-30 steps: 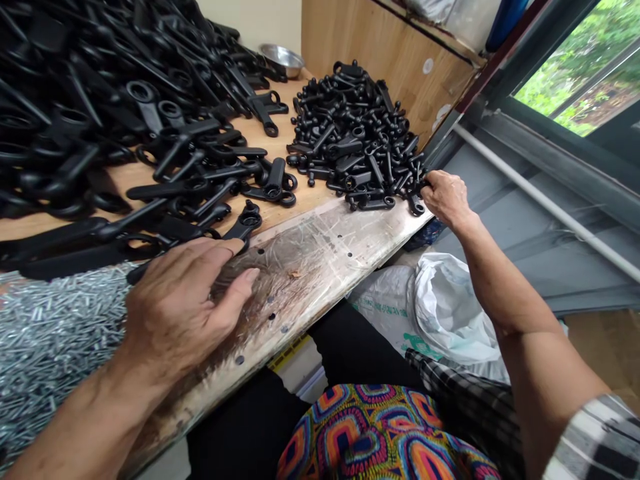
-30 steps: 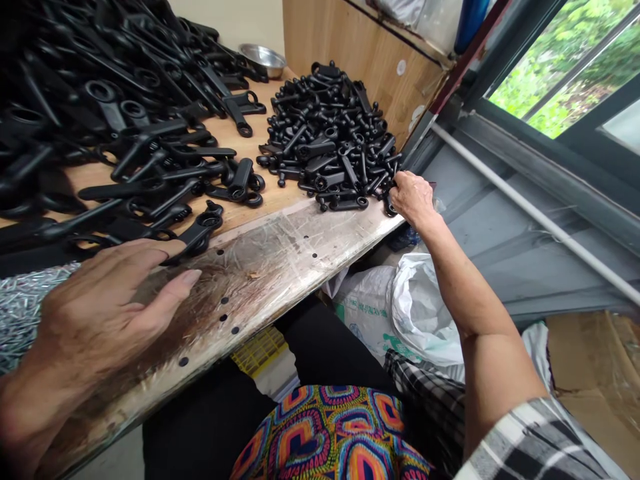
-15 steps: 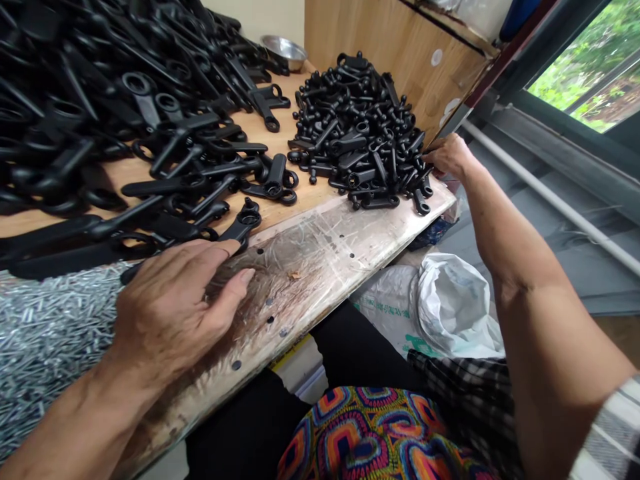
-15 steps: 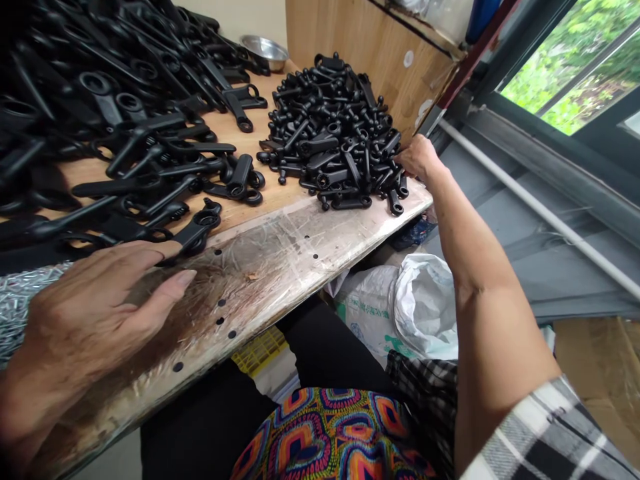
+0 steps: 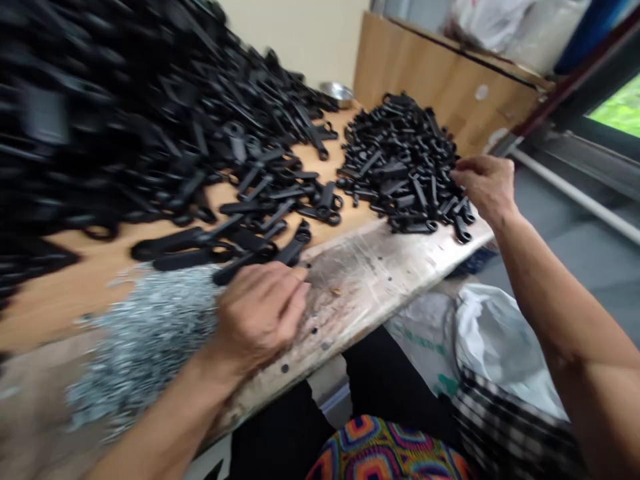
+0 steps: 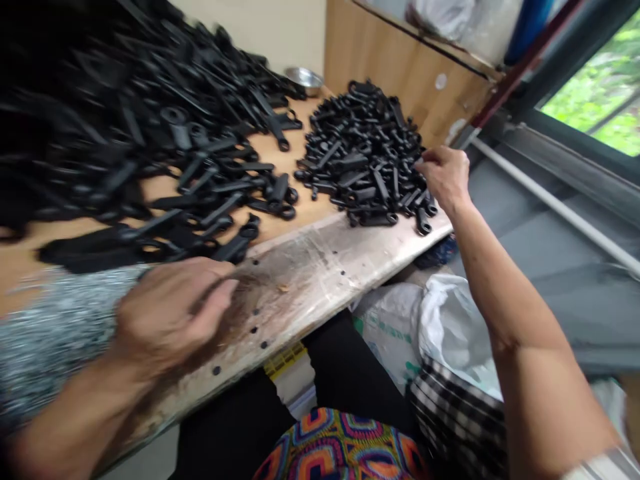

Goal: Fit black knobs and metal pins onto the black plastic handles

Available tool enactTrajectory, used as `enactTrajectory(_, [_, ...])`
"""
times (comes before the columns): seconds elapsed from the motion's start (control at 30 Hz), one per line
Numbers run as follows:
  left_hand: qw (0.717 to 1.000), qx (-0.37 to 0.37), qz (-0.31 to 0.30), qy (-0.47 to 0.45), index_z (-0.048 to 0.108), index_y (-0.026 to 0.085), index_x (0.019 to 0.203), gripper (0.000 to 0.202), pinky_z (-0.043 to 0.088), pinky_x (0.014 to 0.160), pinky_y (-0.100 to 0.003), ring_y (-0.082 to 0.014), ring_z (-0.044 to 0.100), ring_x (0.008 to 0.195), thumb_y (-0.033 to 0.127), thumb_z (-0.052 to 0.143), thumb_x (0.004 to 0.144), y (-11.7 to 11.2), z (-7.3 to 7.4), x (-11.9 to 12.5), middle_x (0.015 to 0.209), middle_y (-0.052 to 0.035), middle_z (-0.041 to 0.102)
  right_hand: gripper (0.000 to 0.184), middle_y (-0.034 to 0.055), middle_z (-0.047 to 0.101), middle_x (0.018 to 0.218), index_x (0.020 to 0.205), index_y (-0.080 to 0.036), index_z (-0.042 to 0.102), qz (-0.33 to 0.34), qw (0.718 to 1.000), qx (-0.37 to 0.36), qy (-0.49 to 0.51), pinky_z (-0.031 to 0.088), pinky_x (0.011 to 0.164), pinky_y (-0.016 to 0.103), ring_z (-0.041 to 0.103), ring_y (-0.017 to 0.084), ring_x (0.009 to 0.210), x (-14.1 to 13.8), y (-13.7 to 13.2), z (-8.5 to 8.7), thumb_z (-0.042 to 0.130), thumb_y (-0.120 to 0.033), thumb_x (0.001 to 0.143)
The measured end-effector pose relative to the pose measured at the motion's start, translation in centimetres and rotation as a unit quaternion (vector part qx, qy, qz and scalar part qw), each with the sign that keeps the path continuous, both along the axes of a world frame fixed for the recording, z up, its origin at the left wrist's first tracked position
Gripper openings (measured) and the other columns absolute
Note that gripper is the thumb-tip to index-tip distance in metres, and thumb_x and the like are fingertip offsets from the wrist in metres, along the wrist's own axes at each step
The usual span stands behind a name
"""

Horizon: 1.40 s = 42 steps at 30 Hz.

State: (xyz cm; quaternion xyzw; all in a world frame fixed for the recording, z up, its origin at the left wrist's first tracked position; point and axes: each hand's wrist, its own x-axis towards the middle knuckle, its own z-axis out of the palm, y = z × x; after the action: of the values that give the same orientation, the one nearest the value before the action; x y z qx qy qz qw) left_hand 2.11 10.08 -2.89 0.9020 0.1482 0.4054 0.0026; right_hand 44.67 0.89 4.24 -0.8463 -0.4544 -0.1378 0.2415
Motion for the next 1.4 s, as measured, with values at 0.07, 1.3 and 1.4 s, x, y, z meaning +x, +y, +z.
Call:
enactTrajectory(0.07, [1.000, 0.000, -0.019, -0.020, 0.058, 0.018, 0.096, 0.027, 0.050, 0.075, -0.032, -0.0183, 0.062, 0.079, 0.012, 0.060, 0.070, -0.3, 0.5, -0.2, 0.083, -0.0043, 0.066, 0.034, 0.0097, 0.064, 0.086, 0.100, -0.013, 0.062, 0.061, 0.997, 0.048, 0.009, 0.041, 0.061, 0.030, 0.056, 0.019, 0.075, -4.9, 1.7, -0.2, 0.051, -0.035, 0.076])
enactTrajectory(1.3, [0.472, -0.830, -0.288, -0.077, 0.055, 0.012, 0.061, 0.017, 0.042, 0.044, -0.022, -0.0115, 0.055, 0.046, 0.028, 0.061, 0.062, 2.3, 0.9, -0.7, 0.054, -0.0012, 0.056, 0.028, 0.0006, 0.063, 0.103, 0.099, -0.035, 0.063, 0.531, 0.839, 0.107, 0.041, 0.051, 0.082, 0.032, 0.063, 0.020, 0.090, -25.8, 8.2, -5.0, 0.054, -0.017, 0.079])
enactTrajectory(1.4, [0.523, -0.813, -0.226, -0.120, 0.051, 0.015, 0.060, 0.015, 0.035, 0.039, -0.021, -0.0082, 0.043, 0.037, 0.026, 0.061, 0.060, 2.2, 0.7, -0.6, 0.044, 0.0039, 0.048, 0.025, 0.0016, 0.063, 0.101, 0.100, -0.034, 0.061, 0.444, 0.872, 0.115, 0.170, 0.050, 0.082, 0.033, 0.063, 0.020, 0.088, -27.0, 9.5, -2.5, 0.055, -0.021, 0.079])
